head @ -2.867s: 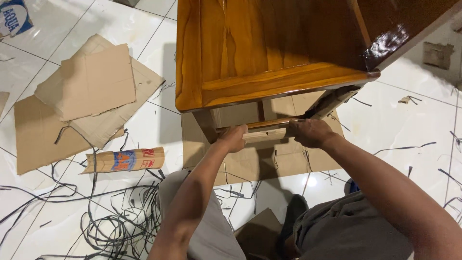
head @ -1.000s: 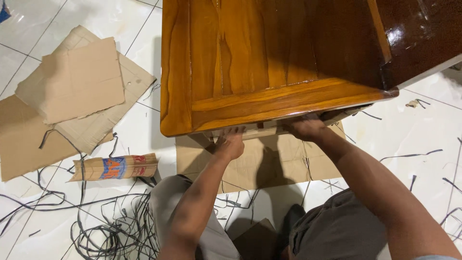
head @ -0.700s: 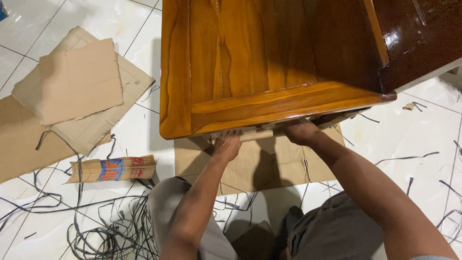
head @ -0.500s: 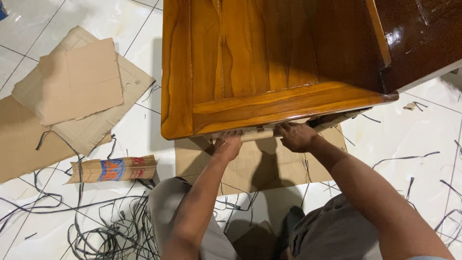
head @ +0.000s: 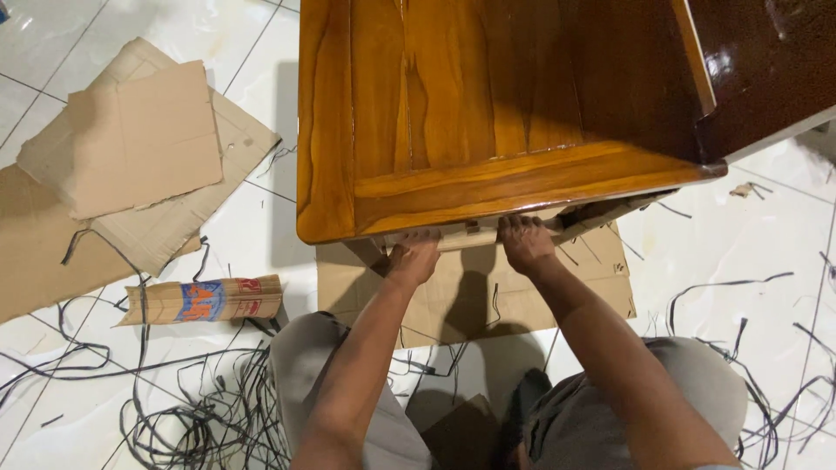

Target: Unwrapping a wooden chair by removing plastic ties and cardboard packaging

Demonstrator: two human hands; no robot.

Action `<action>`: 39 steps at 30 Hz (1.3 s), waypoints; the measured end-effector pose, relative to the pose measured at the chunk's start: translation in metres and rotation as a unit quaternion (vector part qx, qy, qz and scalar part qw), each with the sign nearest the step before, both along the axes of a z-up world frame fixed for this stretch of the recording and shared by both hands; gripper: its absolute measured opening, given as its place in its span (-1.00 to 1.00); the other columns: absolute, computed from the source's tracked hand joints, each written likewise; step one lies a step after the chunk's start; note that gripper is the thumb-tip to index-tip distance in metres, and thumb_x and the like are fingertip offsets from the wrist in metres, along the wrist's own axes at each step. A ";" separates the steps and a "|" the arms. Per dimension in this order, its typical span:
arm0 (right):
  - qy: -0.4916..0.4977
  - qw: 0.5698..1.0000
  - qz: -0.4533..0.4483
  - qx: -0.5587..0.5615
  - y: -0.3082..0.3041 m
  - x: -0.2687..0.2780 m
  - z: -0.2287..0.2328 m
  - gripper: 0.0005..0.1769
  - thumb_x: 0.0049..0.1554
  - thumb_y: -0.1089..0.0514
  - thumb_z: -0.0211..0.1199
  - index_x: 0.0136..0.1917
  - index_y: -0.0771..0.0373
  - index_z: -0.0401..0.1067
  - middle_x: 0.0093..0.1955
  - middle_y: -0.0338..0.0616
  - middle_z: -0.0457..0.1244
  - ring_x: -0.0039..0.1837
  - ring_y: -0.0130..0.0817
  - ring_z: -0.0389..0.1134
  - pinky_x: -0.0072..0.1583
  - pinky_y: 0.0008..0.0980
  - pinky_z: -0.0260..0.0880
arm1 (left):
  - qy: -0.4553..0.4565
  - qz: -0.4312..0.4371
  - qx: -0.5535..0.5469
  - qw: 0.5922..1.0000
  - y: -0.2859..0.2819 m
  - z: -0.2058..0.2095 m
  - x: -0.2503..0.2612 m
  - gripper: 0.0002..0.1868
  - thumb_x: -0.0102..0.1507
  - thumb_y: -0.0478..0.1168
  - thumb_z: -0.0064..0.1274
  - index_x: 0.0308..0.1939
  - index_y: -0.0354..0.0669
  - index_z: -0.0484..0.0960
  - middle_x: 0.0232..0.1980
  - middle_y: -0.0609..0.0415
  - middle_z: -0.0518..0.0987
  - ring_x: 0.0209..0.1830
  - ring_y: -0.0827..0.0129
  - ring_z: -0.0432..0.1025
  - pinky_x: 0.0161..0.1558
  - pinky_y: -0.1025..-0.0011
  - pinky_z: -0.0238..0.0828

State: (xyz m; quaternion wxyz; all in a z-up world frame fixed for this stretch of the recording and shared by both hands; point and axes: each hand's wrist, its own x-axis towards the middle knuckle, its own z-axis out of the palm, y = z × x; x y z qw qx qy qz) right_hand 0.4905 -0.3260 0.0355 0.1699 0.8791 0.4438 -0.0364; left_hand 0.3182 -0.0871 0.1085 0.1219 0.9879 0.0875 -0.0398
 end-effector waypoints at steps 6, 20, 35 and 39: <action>-0.018 0.998 0.025 0.052 -0.005 0.003 -0.006 -0.30 0.09 -0.02 0.04 0.46 0.25 0.28 0.29 0.10 0.28 0.27 0.09 0.35 0.24 0.02 0.29 | -0.022 0.002 -0.008 1.000 -0.007 0.055 -0.014 -0.80 0.29 -0.08 0.13 -0.18 -0.11 0.65 -0.21 0.03 0.67 -0.06 0.09 0.60 -0.07 0.06 0.60; 0.014 0.999 0.035 0.003 -0.020 -0.043 0.014 -0.19 0.02 0.03 0.19 0.53 0.22 0.20 0.36 0.06 0.26 0.32 0.05 0.33 0.28 0.01 0.31 | 0.119 0.050 -0.178 0.975 -0.008 -0.114 -0.033 -0.74 0.37 -0.26 -0.02 -0.14 -0.47 0.65 -0.11 -0.37 0.67 0.06 -0.22 0.57 0.09 -0.11 0.55; -0.087 0.958 -0.016 0.274 -0.051 -0.150 0.110 -0.76 0.16 0.07 0.25 0.10 0.01 0.35 0.06 -0.23 0.18 0.18 -0.18 0.31 0.32 -0.10 0.28 | 0.013 0.030 -0.027 0.999 -0.022 -0.011 -0.055 -0.62 0.31 0.00 0.08 0.17 0.01 0.53 0.06 0.02 0.61 0.16 0.06 0.50 0.20 -0.02 0.40; 0.010 0.942 -0.097 0.321 -0.064 -0.172 0.072 -0.76 0.04 0.10 0.35 -0.01 0.05 0.42 -0.16 -0.11 0.24 -0.10 -0.03 0.42 -0.04 -0.06 0.43 | -0.042 0.024 -0.015 0.999 -0.037 0.019 -0.065 -0.60 0.24 -0.12 0.11 0.16 -0.04 0.53 0.00 -0.06 0.61 0.07 -0.06 0.53 0.12 -0.06 0.43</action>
